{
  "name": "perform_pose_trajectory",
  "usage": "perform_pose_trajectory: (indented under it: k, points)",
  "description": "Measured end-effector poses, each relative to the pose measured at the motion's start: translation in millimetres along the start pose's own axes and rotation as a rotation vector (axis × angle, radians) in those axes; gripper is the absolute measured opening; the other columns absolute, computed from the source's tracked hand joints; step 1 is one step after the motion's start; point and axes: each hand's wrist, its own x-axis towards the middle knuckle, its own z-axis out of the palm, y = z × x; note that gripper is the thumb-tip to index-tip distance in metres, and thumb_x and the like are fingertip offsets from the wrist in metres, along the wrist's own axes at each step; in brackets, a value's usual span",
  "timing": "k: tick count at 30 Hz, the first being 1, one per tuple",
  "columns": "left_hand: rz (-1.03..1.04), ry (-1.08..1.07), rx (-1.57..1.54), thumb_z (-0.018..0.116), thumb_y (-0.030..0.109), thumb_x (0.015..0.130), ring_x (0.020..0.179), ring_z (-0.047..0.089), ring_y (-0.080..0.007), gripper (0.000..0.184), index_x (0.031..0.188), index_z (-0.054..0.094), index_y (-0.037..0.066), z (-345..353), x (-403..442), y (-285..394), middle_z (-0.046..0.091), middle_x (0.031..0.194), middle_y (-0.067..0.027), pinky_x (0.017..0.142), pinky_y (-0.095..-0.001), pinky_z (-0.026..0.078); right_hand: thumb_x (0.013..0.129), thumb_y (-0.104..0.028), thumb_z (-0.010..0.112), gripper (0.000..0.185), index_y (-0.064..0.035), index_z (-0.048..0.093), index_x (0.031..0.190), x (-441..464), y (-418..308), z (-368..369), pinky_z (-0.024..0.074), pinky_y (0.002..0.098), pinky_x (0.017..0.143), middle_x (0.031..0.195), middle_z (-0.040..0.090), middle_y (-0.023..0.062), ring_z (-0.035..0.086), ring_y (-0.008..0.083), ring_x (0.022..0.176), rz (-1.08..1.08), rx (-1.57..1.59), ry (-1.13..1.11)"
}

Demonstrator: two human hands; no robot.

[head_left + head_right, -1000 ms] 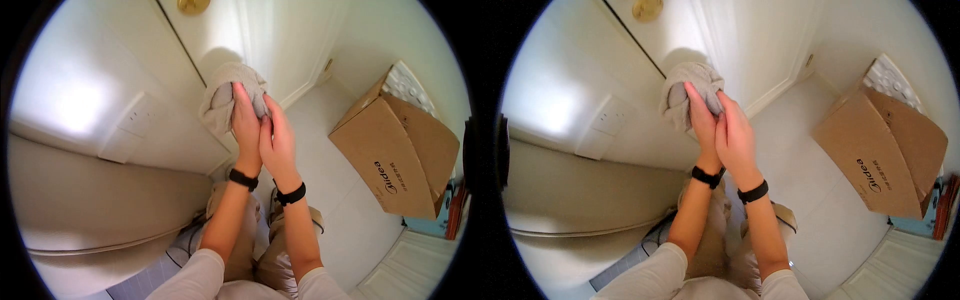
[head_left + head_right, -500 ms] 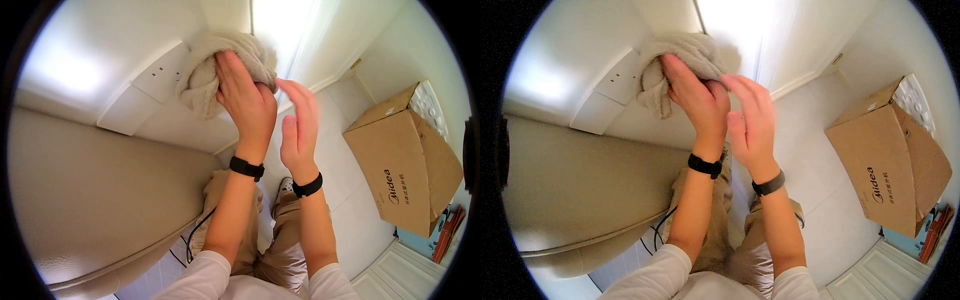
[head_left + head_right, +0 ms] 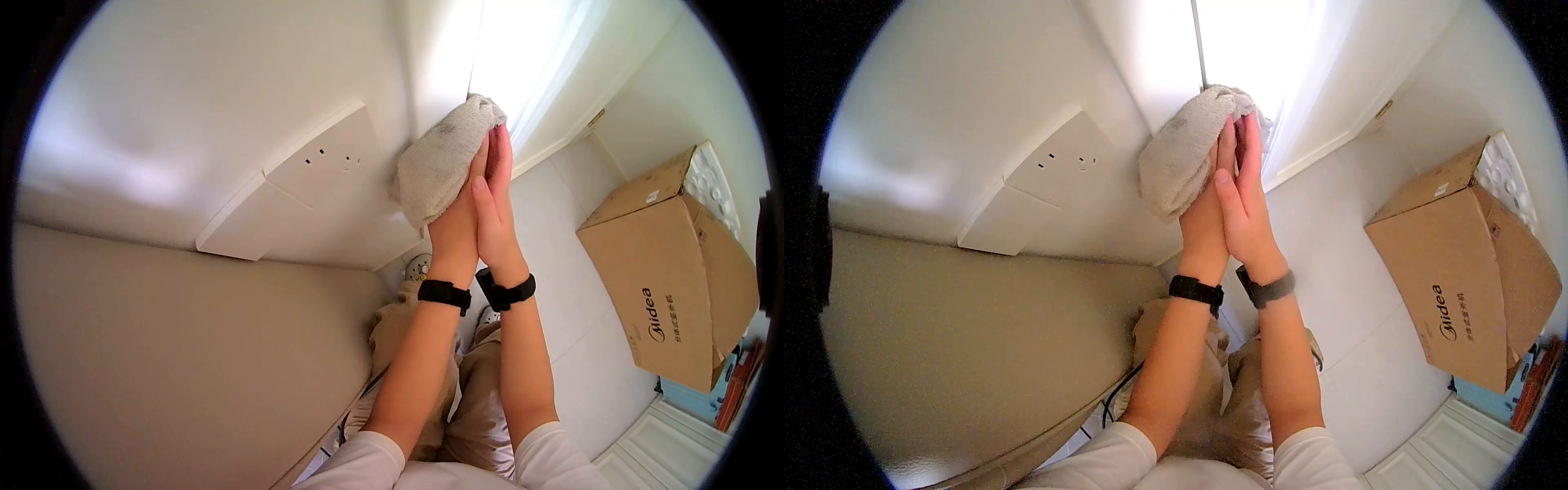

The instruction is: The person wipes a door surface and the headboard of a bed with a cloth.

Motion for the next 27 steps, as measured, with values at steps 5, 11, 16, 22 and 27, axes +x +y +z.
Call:
perform_pose_trajectory:
  k: [5,11,16,22,27]
  points:
    - [-0.078,-0.167,-0.132,0.044,0.031,0.108,0.151,0.033,-0.0337,0.064,0.164,0.023,0.012,26,-3,-5,0.036,0.164,-0.0127,0.123,-0.0449,0.027,0.11,-0.029,0.042,0.073,0.0,0.004,0.165,-1,16,-11,0.0076,0.0379,0.128,0.174,0.005,0.0141,0.005,0.0252,0.16,0.129,0.087,0.028]
    - [-0.005,0.012,-0.169,0.048,0.025,0.107,0.145,0.044,-0.03,0.058,0.16,0.032,0.011,35,-13,2,0.039,0.162,-0.0132,0.115,-0.0434,0.038,0.11,-0.029,0.041,0.065,0.0002,0.018,0.164,-4,8,-27,0.0095,0.0378,0.128,0.173,0.013,0.015,0.01,0.0273,0.16,0.011,-0.05,-0.028]
    - [-0.096,0.154,0.121,0.048,0.026,0.105,0.154,0.03,-0.0342,0.067,0.165,0.021,0.009,-13,4,28,0.028,0.168,-0.0164,0.122,-0.0451,0.028,0.111,-0.029,0.042,0.061,0.0017,0.027,0.161,-4,-16,-14,0.0125,0.0389,0.128,0.17,0.022,0.0186,0.015,0.0305,0.159,-0.103,0.031,-0.086]
    - [0.134,-0.137,-0.033,0.054,0.02,0.101,0.155,0.026,-0.0335,0.075,0.166,0.017,0.009,14,-9,-6,0.025,0.169,-0.0166,0.126,-0.0432,0.022,0.112,-0.032,0.039,0.066,0.0021,0.016,0.164,-8,32,-19,0.0115,0.0358,0.128,0.172,0.018,0.0159,0.013,0.0267,0.16,0.158,0.153,-0.006]
    - [0.235,-0.149,0.094,0.056,0.019,0.099,0.156,0.025,-0.0333,0.078,0.166,0.017,0.009,23,-8,-14,0.026,0.169,-0.0168,0.127,-0.0424,0.017,0.11,-0.03,0.045,0.069,0.0033,0.017,0.163,-12,34,-24,0.0134,0.0356,0.127,0.171,0.02,0.0181,0.015,0.0279,0.159,0.232,0.217,0.026]
